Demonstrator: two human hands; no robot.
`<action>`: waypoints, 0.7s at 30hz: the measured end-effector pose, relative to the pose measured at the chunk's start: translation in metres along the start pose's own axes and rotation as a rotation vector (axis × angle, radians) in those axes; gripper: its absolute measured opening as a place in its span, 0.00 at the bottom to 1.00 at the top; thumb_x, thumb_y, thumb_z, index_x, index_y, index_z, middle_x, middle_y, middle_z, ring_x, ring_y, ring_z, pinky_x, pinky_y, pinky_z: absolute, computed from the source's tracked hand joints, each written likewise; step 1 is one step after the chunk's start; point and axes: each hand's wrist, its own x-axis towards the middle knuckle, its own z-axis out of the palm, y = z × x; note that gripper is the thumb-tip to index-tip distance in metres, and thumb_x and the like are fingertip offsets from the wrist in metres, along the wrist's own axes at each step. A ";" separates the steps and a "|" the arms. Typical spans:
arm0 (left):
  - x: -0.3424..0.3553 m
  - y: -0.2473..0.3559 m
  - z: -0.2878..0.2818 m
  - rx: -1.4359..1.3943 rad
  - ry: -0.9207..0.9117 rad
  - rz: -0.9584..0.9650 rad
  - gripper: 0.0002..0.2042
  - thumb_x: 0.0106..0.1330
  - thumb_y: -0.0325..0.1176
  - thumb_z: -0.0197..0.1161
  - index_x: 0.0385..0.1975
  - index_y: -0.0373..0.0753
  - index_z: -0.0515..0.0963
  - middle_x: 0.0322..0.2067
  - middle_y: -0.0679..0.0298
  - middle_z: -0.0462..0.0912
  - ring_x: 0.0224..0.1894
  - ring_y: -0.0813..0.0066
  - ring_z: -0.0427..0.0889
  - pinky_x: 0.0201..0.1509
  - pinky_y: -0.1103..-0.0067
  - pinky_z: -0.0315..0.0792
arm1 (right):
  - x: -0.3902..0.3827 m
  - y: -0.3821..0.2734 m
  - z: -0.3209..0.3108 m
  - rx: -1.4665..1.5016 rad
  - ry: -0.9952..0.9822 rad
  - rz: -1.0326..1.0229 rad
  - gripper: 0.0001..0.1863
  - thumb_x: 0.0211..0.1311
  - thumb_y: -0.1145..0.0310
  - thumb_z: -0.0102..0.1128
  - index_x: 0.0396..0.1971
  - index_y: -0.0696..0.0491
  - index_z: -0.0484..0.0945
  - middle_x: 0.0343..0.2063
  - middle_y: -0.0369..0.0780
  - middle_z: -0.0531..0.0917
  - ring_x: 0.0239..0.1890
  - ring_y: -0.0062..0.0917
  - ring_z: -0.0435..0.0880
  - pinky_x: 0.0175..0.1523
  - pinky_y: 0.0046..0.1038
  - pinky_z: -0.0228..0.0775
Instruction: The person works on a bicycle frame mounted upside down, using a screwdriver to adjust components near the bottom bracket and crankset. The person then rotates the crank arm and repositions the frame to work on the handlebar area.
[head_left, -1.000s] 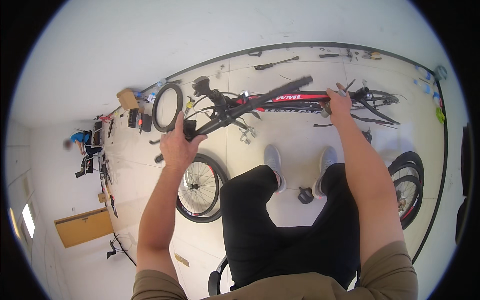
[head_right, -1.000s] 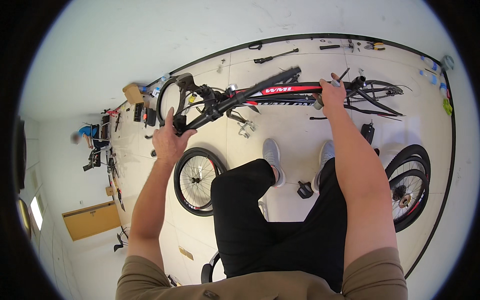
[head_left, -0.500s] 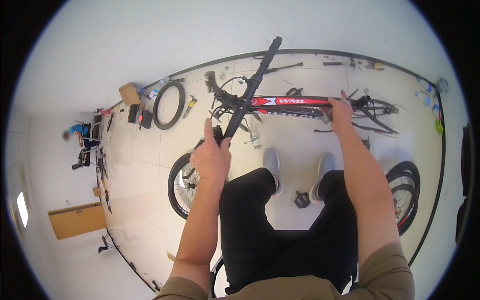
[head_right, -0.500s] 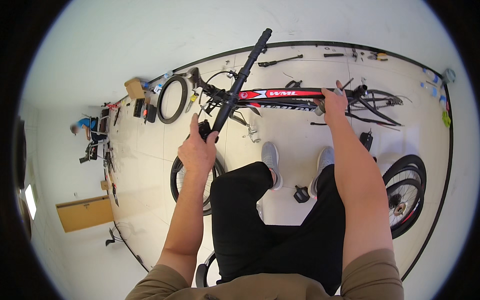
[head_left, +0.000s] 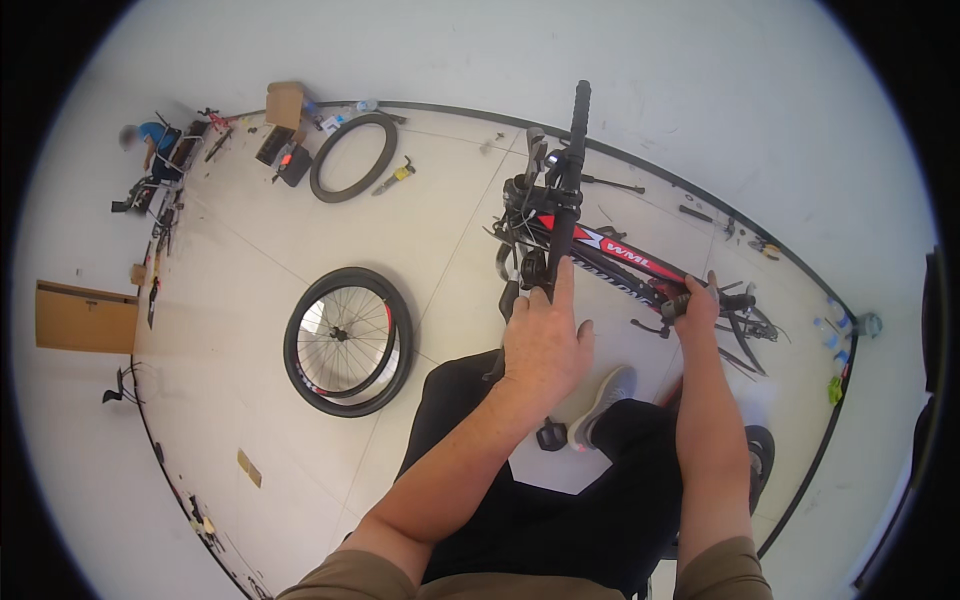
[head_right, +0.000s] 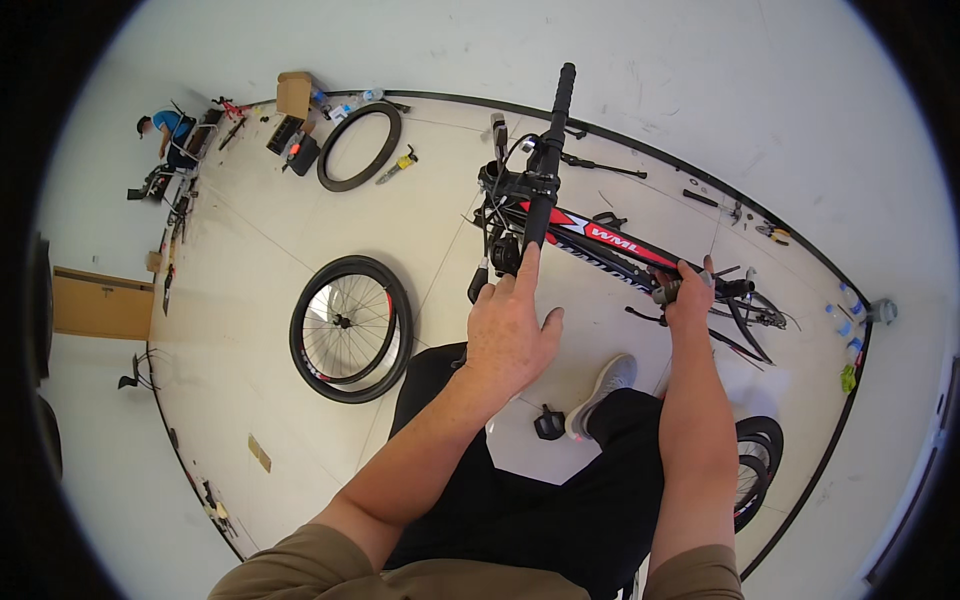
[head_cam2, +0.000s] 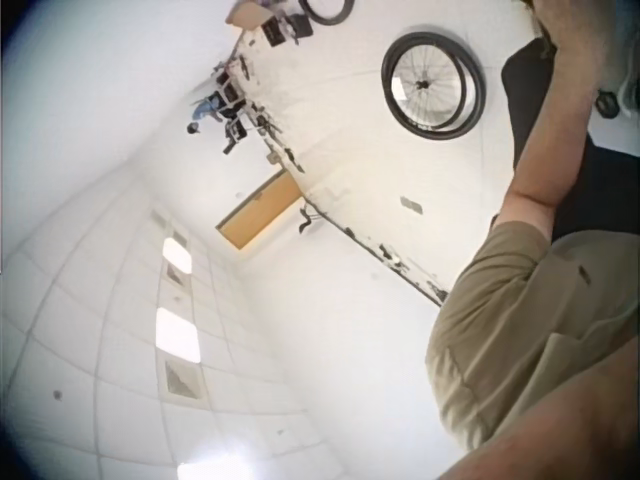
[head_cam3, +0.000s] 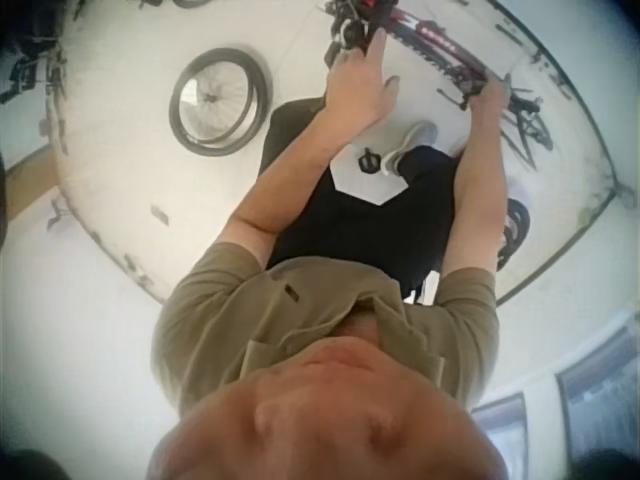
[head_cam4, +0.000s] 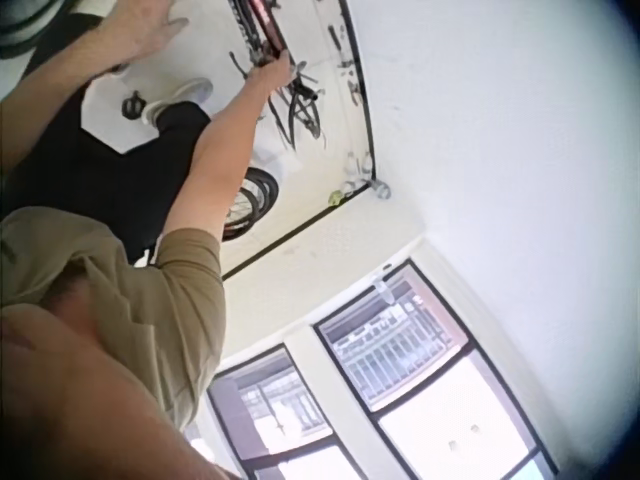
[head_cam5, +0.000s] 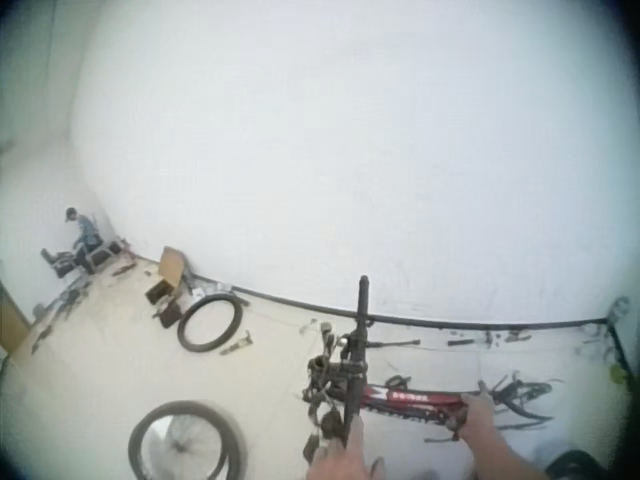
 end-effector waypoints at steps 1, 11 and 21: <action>0.000 0.002 0.000 -0.004 -0.008 -0.004 0.40 0.56 0.36 0.68 0.68 0.31 0.58 0.35 0.48 0.78 0.36 0.53 0.76 0.43 0.64 0.73 | 0.002 0.000 -0.002 0.017 -0.020 -0.002 0.41 0.62 0.83 0.55 0.73 0.42 0.51 0.51 0.52 0.73 0.45 0.42 0.81 0.43 0.44 0.85; 0.000 0.011 0.008 -0.042 0.011 0.021 0.37 0.57 0.37 0.68 0.67 0.31 0.62 0.39 0.44 0.76 0.41 0.48 0.74 0.47 0.62 0.71 | 0.001 -0.004 -0.001 0.002 -0.001 0.011 0.41 0.63 0.84 0.53 0.73 0.41 0.50 0.52 0.53 0.73 0.42 0.44 0.83 0.43 0.45 0.86; -0.005 0.013 0.020 -0.012 0.027 -0.002 0.37 0.56 0.39 0.68 0.67 0.36 0.64 0.47 0.41 0.74 0.45 0.48 0.73 0.49 0.62 0.71 | 0.001 0.002 -0.001 0.015 -0.019 0.017 0.42 0.63 0.82 0.52 0.73 0.43 0.47 0.51 0.52 0.72 0.45 0.43 0.82 0.44 0.45 0.85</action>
